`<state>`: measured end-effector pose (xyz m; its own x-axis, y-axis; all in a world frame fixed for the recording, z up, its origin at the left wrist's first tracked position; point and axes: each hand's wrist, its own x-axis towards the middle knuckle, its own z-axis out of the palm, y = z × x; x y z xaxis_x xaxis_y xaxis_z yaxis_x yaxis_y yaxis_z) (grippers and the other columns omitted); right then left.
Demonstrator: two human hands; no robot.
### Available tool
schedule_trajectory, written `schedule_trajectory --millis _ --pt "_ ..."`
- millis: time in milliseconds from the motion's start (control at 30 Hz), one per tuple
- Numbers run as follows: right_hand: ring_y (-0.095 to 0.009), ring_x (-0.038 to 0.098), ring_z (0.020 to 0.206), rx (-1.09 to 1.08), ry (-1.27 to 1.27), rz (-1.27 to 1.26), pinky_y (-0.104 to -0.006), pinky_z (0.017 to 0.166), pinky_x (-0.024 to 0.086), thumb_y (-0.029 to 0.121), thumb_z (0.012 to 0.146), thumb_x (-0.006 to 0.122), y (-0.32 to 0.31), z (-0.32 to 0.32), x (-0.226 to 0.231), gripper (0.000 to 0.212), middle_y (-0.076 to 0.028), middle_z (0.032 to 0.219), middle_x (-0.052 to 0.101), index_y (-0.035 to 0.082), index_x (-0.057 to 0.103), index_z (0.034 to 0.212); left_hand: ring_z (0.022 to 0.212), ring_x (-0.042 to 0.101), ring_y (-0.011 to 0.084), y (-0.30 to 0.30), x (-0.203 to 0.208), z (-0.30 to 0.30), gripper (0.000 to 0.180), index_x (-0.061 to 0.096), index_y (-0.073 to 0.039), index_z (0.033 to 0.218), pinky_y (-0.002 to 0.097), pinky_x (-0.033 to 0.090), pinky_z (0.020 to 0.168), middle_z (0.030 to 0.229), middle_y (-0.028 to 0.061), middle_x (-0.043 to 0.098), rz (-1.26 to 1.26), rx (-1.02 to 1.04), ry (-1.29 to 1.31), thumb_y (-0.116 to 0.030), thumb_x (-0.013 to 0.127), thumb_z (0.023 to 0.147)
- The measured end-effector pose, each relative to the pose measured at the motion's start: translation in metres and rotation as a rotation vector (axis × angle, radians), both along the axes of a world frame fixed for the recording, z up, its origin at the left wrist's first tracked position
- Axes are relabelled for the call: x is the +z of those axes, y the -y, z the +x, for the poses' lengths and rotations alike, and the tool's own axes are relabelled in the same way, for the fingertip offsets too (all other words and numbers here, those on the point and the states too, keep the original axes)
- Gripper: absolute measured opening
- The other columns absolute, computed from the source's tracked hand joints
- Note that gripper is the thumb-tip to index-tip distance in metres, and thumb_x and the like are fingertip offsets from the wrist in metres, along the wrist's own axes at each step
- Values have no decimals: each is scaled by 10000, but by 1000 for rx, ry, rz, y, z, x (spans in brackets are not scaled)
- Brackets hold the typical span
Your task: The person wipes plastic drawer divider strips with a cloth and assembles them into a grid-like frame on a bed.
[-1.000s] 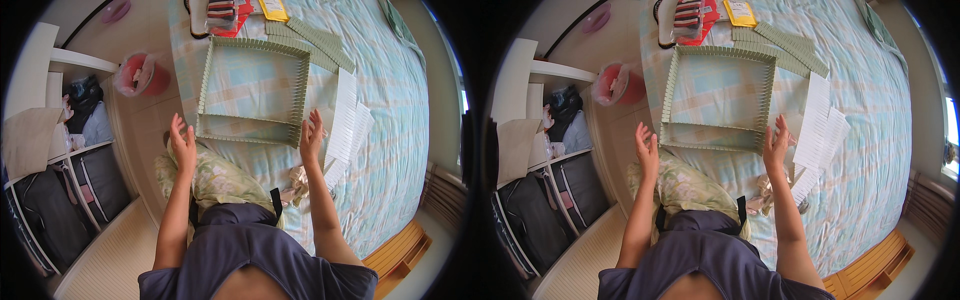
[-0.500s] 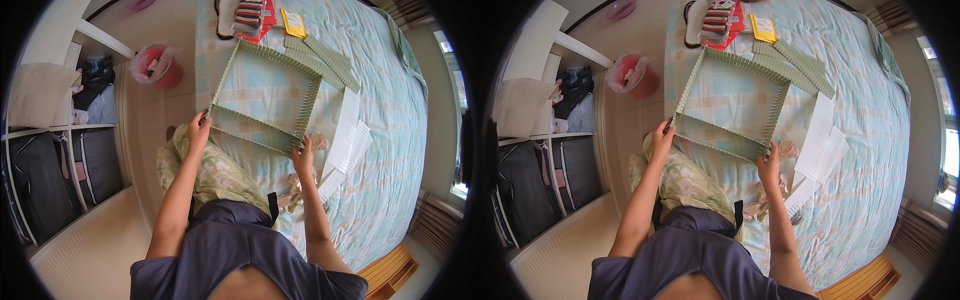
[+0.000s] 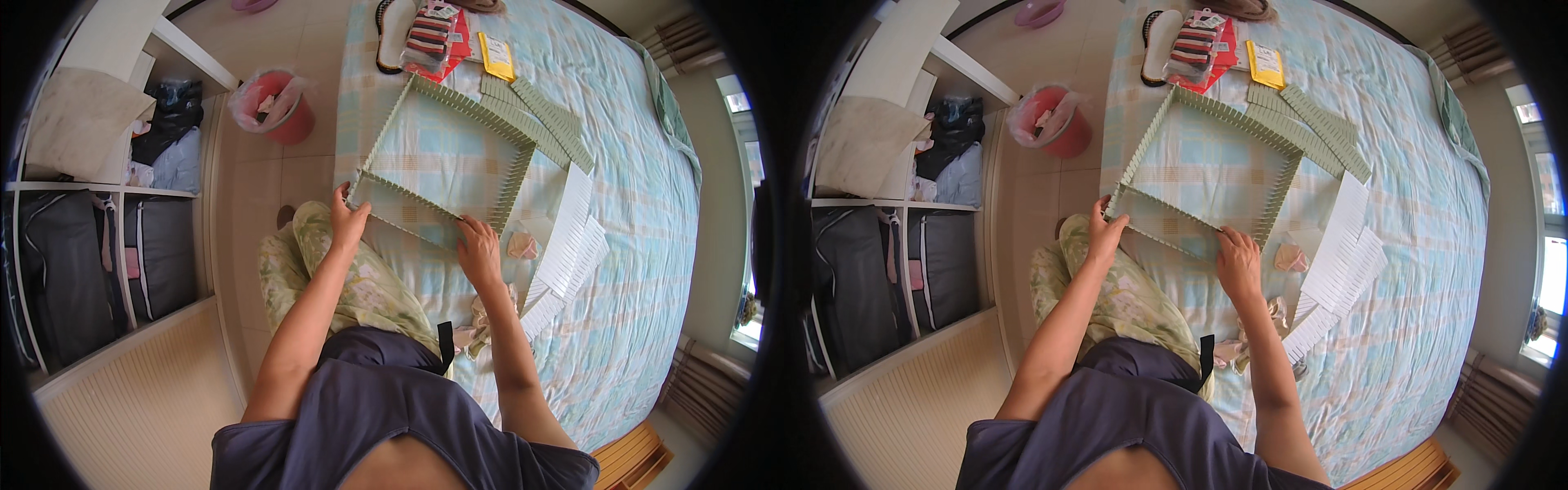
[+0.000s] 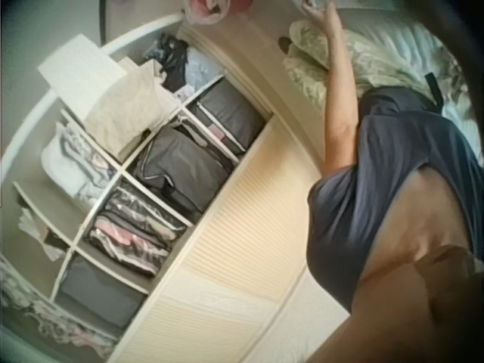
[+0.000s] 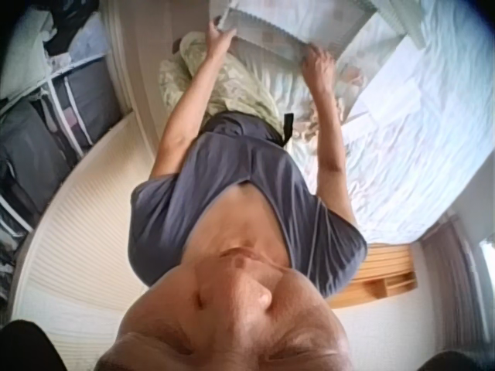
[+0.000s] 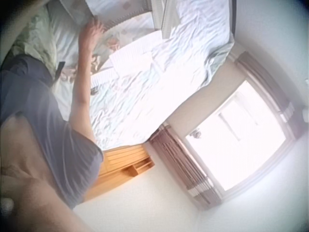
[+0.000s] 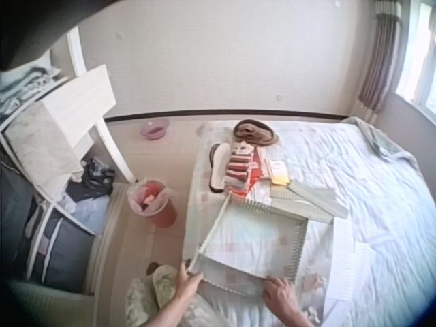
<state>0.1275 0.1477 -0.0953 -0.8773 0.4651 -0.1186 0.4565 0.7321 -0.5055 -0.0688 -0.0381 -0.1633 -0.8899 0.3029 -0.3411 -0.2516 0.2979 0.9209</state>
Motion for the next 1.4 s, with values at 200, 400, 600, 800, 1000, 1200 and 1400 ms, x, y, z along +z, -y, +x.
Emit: schedule_trajectory --millis 200,400,600,800,1000,1200,1400 --pt "-344 443 1226 -101 -277 122 -455 1034 352 -16 757 585 12 6 0 361 -134 1310 497 70 636 1104 1305 349 367 2 -1 3 683 344 -35 1389 424 292 1070 1375 223 384 -216 82 -368 -116 670 794" --pt "-325 553 1095 -368 -462 254 -413 952 440 -84 735 556 -16 58 24 357 -106 1150 606 83 665 1031 1380 245 371 -22 59 25 576 404 -84 1366 495 235 1099 1438 192 331 -291 -203 -871 -54 605 827" --pt "-349 543 1117 -869 -233 466 -424 963 433 76 846 601 -106 125 45 433 -178 1226 569 46 505 1267 1359 315 344 -45 62 48 405 545 -125 1210 605 191 1099 1359 92 438 -194 -466 -886 -6 562 823" --pt "-359 545 1135 -862 70 261 -425 953 440 169 842 663 -139 129 28 490 -246 1257 535 9 506 1277 1341 355 311 -39 57 56 324 580 -133 1140 602 192 1108 1299 56 485 -224 -618 -853 -3 560 844" --pt "-254 649 949 -715 -389 -507 -322 831 527 122 899 588 -222 26 -25 394 -168 1135 633 -19 543 1264 1320 394 283 -36 59 55 266 623 -128 1065 604 180 1119 1253 35 520 -268 -653 -798 21 545 858" --pt "-310 599 941 -1431 -784 -1350 -417 821 541 63 916 533 -274 -65 -91 270 -185 1057 550 -28 466 1161 1304 423 281 -8 75 38 254 655 -113 1031 573 183 1128 1226 46 555 -309 -554 -797 31 521 870" --pt "-226 618 799 -1525 -816 -1424 -395 747 552 208 938 584 -320 -79 -112 144 -58 894 612 79 559 999 1279 449 270 42 73 16 229 654 -101 1013 582 198 1128 1188 42 571 -390 -395 -784 33 522 883"
